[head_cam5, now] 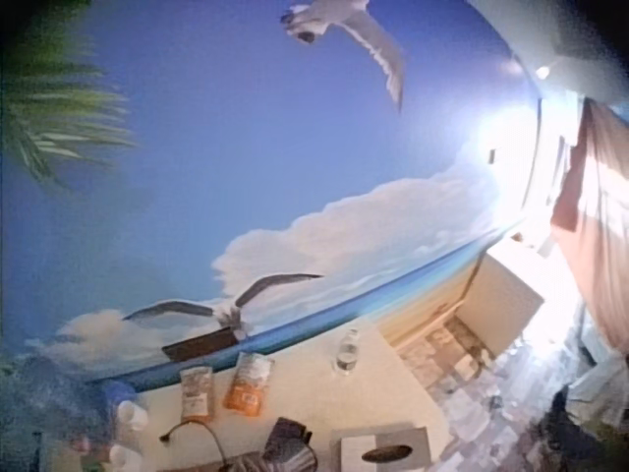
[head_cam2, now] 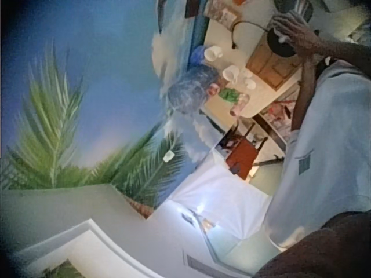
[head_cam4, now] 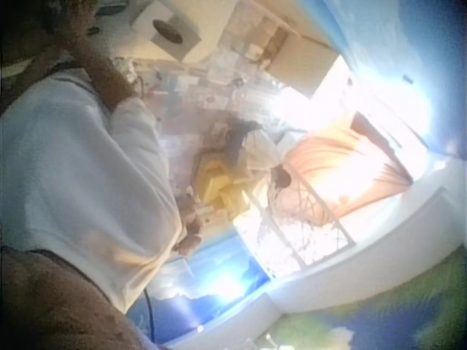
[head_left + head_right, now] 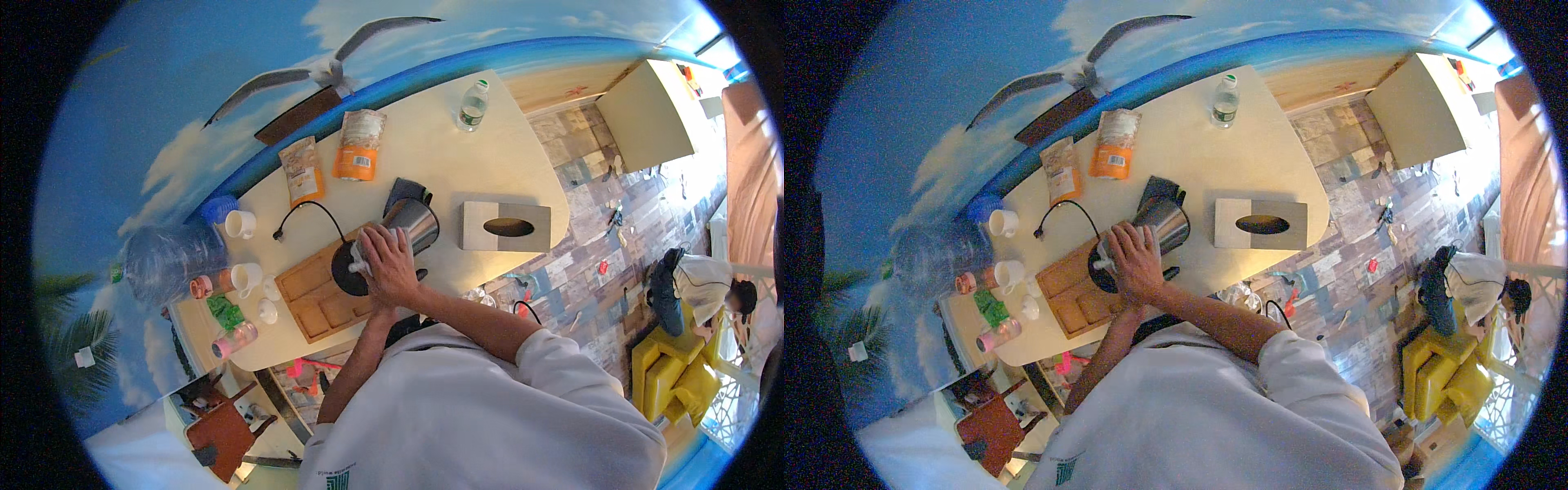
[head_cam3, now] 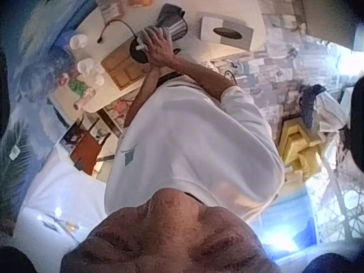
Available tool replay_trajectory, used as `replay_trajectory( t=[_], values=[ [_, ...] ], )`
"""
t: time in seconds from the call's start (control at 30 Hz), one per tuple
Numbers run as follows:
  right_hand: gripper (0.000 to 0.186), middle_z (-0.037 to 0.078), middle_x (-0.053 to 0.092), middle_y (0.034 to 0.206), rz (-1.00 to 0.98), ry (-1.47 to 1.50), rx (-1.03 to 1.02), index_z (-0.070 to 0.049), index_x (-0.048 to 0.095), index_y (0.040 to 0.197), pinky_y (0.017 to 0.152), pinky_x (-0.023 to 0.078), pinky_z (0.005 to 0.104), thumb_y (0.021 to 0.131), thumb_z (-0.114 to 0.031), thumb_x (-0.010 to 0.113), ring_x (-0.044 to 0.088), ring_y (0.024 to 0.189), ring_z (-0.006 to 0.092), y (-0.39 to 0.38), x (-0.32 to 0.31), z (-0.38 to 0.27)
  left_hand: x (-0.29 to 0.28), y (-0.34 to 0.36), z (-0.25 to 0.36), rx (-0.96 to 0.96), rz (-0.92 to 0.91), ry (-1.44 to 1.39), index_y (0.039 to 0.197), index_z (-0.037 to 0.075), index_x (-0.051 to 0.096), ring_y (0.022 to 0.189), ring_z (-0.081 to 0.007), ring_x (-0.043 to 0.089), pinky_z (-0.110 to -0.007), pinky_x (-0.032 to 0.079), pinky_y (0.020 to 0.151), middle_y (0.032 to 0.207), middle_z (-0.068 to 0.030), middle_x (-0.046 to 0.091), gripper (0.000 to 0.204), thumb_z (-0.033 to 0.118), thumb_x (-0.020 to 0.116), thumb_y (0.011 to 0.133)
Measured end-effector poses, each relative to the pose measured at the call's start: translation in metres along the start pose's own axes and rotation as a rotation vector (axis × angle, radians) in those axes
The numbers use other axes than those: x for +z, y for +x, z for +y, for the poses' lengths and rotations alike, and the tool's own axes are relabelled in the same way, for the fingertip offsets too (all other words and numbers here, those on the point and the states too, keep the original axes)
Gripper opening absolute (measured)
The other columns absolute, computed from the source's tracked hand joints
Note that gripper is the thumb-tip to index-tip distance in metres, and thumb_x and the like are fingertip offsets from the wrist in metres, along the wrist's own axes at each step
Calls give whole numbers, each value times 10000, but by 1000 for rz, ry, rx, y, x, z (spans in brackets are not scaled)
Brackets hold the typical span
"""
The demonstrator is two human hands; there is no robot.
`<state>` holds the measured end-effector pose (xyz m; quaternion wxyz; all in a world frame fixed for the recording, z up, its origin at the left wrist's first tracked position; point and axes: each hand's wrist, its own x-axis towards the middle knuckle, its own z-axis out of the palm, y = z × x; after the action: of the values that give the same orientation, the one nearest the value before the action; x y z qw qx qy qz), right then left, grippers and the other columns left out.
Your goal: The person wipes a wooden cutting board, a black electric kettle base, and two white mugs with a cloth. The person handles each item one at a time, wiping different sides and placing them back on the table.
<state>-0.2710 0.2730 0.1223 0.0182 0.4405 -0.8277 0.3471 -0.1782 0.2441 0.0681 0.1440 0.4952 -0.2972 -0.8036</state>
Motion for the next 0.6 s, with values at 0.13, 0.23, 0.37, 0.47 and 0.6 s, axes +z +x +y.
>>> replay_trajectory(
  t=[0.13,0.23,0.37,0.47,0.6],
  values=[
    [461,170,722,1070,5,70,67,-8,640,1222,1034,373,599,990,-398,557,662,1058,340,39,18,24,-43,45,-11,-8,-173,829,929,18,616,710,-147,595,-281,460,584,958,-73,701,289,-7,741,670],
    [511,196,728,978,-436,56,-116,-30,691,1107,965,454,553,1028,-467,438,704,933,343,57,17,61,-53,51,-22,40,-161,943,928,0,615,720,-142,586,-285,437,594,920,-71,690,326,-28,717,619],
    [470,198,684,777,-825,-2,40,-83,703,1113,689,517,517,1086,-399,356,688,743,384,80,15,101,-30,28,-16,205,39,959,935,-40,628,726,-178,580,-358,452,621,920,-75,688,292,-32,689,650],
    [361,203,624,695,-666,87,48,-91,672,1182,626,507,529,1062,-316,417,654,679,394,68,26,163,-23,35,-19,290,164,970,992,-58,664,749,-276,636,-452,508,690,963,-137,720,288,10,700,714],
    [405,164,645,810,-217,-36,-179,-153,572,1351,671,517,506,946,-148,556,639,743,405,38,29,184,4,20,-2,408,140,1127,1031,-43,702,853,-385,691,-484,530,794,963,-215,733,303,121,752,781]
  ],
)
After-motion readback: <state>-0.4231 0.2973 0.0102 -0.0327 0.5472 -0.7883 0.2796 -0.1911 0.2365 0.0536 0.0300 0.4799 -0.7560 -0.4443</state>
